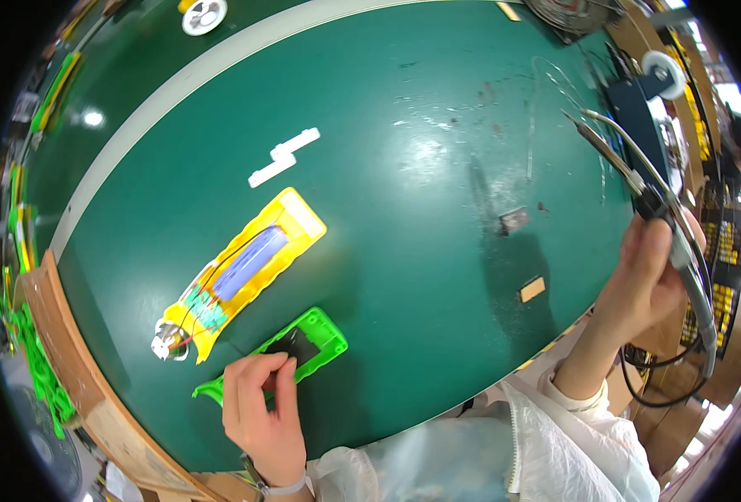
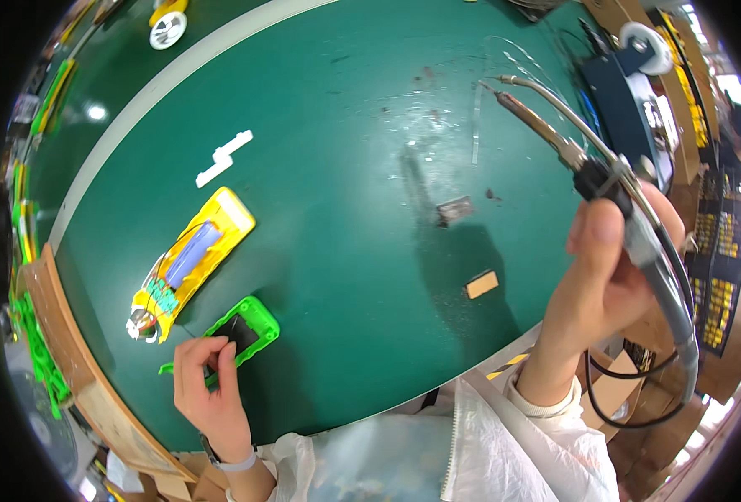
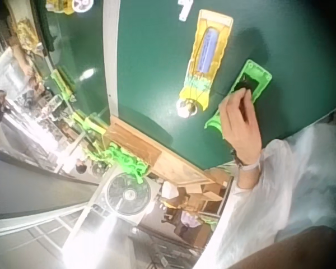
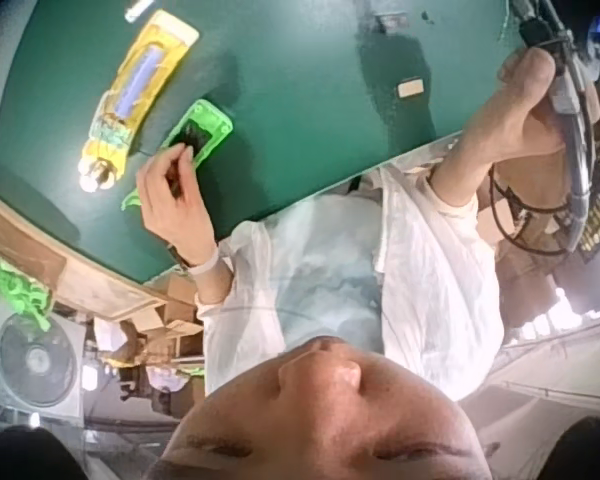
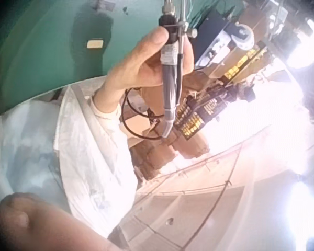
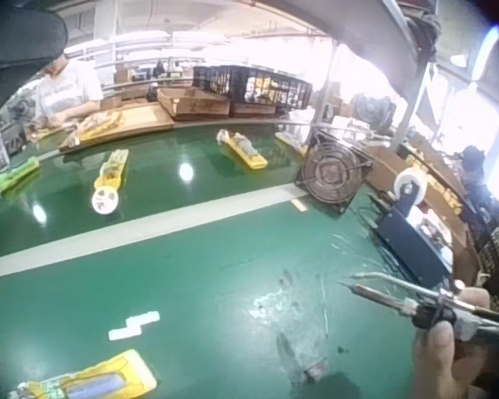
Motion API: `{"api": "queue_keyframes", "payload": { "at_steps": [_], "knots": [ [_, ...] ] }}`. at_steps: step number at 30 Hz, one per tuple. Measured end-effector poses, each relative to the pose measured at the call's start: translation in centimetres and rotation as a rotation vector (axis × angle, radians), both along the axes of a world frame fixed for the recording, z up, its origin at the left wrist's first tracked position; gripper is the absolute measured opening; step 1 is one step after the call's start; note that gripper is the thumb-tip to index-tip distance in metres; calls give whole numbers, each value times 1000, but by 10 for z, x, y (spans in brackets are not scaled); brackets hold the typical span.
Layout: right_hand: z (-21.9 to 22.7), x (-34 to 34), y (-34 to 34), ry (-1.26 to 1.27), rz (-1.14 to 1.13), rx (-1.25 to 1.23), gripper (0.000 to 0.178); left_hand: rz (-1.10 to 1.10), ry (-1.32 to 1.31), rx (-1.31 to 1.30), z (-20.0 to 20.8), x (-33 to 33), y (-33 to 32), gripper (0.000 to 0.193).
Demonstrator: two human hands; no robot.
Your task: The person solders wires to flashlight circuit components using a soldering iron, presses the casing halves together to assemble the flashlights, tests the light, and places the finished units onto a conveyor belt.
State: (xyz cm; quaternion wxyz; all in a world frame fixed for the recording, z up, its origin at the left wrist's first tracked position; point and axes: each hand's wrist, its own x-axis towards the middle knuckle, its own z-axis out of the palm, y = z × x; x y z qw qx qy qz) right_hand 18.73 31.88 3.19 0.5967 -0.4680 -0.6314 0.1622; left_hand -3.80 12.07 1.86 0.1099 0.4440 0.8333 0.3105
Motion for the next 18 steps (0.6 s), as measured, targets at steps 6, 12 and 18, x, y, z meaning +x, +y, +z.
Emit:
{"api": "queue_keyframes", "payload": {
  "at_steps": [6, 12, 18],
  "knots": [
    [-44, 36, -5, -141, 116, 181, 26, 6, 79, -16, -1, 4, 2, 16],
    [-66, 39, -5, -127, 100, 129, 21, 69, 63, 33, -9, 5, -1, 14],
    [-59, 28, -4, -148, 53, 96, 20, 47, 82, 27, -11, 4, -2, 12]
  ]
}}
